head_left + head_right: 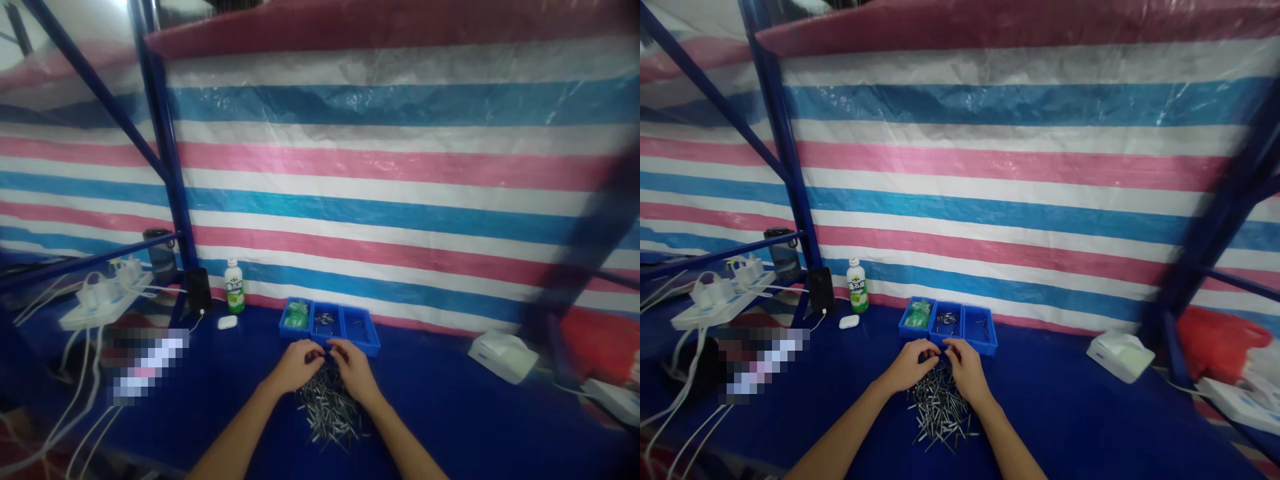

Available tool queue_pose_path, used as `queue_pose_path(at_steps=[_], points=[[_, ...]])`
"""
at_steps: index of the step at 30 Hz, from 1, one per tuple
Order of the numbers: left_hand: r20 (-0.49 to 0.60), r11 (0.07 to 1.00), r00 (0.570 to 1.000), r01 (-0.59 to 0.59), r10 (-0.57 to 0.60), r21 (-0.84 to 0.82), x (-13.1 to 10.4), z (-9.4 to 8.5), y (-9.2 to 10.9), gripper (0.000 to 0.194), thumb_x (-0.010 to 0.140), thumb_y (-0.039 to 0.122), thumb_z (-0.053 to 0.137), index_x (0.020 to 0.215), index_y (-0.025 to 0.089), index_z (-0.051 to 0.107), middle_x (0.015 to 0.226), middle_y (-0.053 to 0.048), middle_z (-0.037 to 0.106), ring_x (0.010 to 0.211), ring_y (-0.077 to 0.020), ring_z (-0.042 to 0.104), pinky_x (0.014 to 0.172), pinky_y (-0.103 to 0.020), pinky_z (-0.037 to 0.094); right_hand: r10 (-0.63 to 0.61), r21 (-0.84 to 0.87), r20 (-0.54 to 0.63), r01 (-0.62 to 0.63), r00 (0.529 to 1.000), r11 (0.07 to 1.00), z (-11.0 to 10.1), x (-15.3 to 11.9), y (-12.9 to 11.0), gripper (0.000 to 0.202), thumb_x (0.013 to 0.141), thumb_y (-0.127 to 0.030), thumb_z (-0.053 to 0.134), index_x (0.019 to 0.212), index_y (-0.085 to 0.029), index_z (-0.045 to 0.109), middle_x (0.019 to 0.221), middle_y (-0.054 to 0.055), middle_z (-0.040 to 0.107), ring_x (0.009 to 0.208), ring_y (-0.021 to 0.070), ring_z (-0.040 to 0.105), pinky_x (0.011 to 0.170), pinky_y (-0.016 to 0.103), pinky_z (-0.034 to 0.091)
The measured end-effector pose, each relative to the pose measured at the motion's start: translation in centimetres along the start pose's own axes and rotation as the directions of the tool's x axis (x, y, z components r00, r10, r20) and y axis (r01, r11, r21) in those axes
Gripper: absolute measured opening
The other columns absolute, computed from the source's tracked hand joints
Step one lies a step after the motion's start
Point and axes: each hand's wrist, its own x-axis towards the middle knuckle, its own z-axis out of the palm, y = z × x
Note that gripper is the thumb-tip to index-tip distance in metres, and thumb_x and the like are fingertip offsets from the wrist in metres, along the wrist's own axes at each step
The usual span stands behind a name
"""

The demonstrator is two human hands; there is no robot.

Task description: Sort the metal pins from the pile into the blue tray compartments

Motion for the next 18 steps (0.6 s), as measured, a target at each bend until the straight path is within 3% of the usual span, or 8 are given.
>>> queue_pose_path(at_steps=[8, 18], points=[[0.016, 0.998, 0.999, -0.029, 0.03, -0.06, -0.3, 0.0, 0.5, 0.011, 0.084, 0.027, 0.064, 0.086, 0.02, 0.073, 0.08, -0.002, 0.068, 0.077, -0.0156, 0.059, 0.074, -0.027, 0.044, 0.172, 0.302, 0.055, -0.181, 0.984, 0.936, 0.4, 0.1, -0.5, 0.028, 0.076, -0.031, 0.067, 0.1, -0.019, 0.069, 0.078, 0.003, 0.065, 0.066, 0.0193, 0.061, 0.065, 0.033, 0.049], [-0.043, 0.996, 0.999, -0.032, 0.028, -0.083, 0.1, 0.4, 0.0, 0.009, 0.084, 0.025, 0.064, 0.085, 0.019, 0.071, 0.077, 0.0, 0.065, 0.07, -0.0132, 0.057, 0.069, -0.024, 0.043, 0.229, 0.364, 0.086, -0.245, 0.97, 0.899, 0.4, 0.3, -1.5, 0.03, 0.071, -0.034, 0.073, 0.096, -0.018, 0.071, 0.09, 0.007, 0.07, 0.073, 0.0224, 0.068, 0.071, 0.036, 0.055]])
